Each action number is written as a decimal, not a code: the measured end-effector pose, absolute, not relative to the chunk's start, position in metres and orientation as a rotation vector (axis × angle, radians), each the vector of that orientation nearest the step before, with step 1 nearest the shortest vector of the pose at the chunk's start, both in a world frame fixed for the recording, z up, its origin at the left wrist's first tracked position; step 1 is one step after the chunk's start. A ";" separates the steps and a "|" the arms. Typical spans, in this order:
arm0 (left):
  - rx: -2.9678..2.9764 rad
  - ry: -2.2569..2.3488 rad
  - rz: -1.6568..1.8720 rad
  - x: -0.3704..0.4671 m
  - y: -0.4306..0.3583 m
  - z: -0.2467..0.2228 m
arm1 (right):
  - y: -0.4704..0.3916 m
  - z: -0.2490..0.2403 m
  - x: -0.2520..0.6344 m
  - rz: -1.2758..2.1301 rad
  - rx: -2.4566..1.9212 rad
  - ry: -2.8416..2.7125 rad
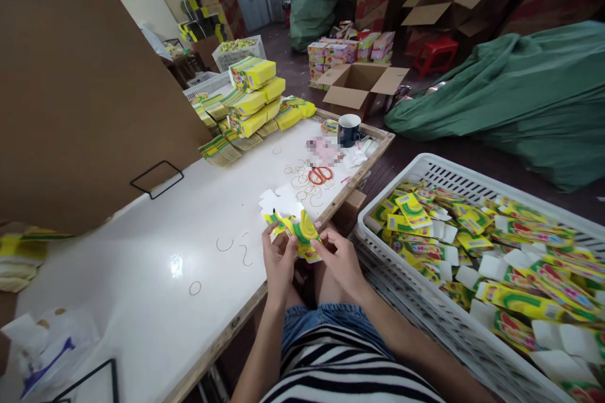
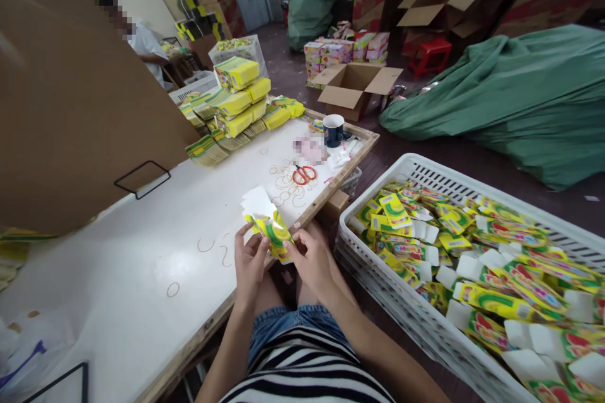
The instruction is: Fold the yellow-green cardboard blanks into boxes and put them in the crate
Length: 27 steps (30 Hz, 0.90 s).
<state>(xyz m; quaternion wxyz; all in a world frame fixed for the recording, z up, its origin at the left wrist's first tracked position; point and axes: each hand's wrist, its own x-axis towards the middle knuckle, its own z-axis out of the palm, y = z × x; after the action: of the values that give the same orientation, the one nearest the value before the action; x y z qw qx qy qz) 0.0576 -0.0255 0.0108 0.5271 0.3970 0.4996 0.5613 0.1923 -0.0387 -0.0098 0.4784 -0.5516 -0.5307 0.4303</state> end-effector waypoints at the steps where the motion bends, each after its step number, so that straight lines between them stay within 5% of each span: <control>1: 0.982 1.216 1.348 0.058 -0.027 0.014 | -0.039 -0.010 0.194 1.001 -1.381 -1.337; 5: 1.066 1.192 1.284 0.058 -0.033 0.024 | -0.036 -0.006 0.201 0.850 -1.370 -1.501; 16: 1.076 0.916 1.000 0.043 -0.037 0.041 | -0.011 0.024 0.229 1.454 -0.828 -1.405; 27: 0.988 0.913 0.976 0.050 -0.038 0.036 | -0.003 0.025 0.232 1.257 -0.881 -1.403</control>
<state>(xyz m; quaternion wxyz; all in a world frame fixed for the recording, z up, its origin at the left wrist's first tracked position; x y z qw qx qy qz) 0.0496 -0.0378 0.0360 0.6742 0.4393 0.4057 0.4336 0.2319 -0.0026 0.0255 0.5064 -0.3652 -0.5817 0.5213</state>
